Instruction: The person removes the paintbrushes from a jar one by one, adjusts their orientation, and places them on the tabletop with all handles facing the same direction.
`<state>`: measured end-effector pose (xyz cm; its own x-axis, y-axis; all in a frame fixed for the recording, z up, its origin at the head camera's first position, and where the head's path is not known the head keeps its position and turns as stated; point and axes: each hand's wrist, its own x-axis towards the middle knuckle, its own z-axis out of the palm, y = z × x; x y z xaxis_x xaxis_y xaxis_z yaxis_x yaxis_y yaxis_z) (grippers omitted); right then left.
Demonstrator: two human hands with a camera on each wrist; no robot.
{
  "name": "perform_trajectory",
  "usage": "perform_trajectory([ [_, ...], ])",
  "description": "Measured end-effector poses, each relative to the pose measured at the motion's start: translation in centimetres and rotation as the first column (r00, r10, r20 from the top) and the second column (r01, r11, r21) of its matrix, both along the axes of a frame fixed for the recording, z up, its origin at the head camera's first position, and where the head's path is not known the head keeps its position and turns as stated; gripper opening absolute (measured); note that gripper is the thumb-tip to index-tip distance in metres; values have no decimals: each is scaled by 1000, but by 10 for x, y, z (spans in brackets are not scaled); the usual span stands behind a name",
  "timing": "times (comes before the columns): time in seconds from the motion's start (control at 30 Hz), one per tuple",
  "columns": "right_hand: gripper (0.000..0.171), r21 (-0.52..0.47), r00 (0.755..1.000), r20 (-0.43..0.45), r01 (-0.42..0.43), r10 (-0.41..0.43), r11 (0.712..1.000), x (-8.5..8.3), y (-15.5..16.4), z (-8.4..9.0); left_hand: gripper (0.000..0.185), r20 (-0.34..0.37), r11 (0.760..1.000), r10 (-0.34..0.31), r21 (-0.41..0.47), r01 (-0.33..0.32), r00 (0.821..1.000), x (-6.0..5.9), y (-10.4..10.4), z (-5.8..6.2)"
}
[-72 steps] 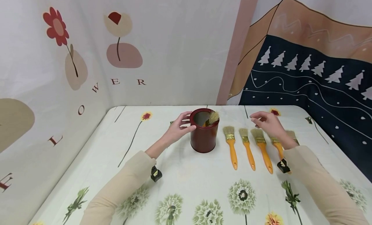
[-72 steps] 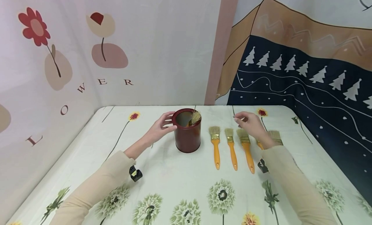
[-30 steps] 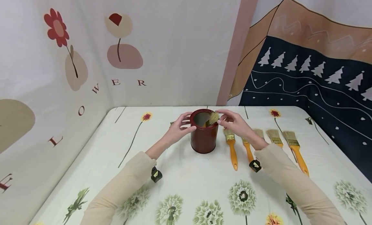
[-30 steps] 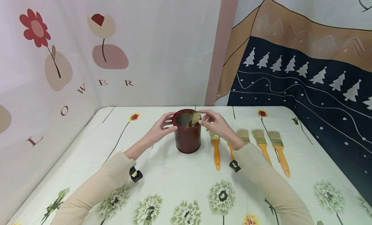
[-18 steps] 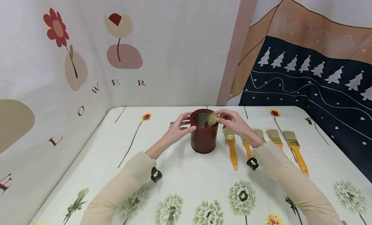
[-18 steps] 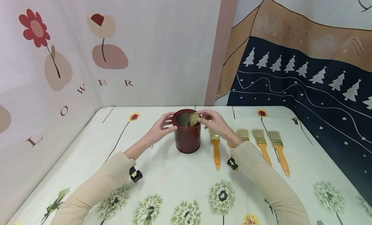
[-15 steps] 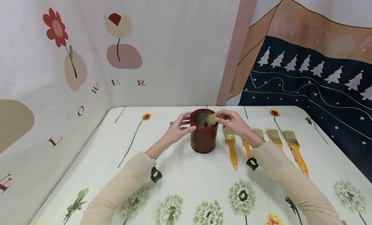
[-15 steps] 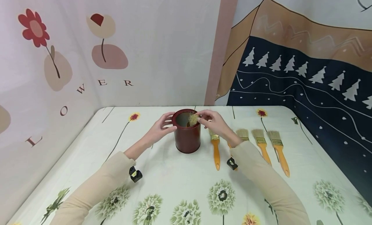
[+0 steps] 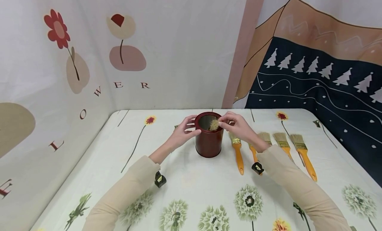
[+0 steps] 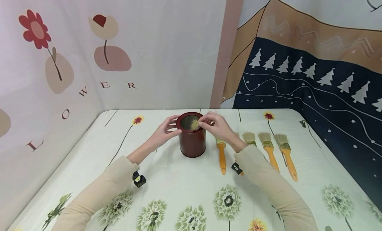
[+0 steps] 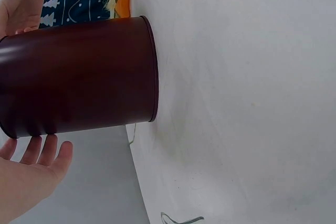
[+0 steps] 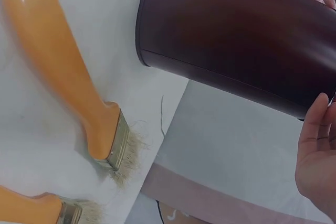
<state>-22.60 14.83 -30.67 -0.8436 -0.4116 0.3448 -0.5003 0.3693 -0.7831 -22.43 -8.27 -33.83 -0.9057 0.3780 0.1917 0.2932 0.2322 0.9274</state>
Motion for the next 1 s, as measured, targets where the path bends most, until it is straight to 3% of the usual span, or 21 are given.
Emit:
perform_trajectory([
  [0.33,14,-145,1000,0,20,-20,989,-3,4,5,60,2,1000,1,-2,-1,1000,0,-1,-1],
  [0.6,15,-284,998,-56,22,-40,958,-6,10,12,60,3,1000,0,5,0,1000,0,-1,-1],
  [0.8,16,-359,989,-99,68,-110,931,-20,22,11,60,2,1000,1,6,-1,1000,-1,0,-2],
  [1.0,16,-385,975,-129,118,-180,915,-21,29,19,60,6,1000,3,10,-3,1000,-1,0,-2],
])
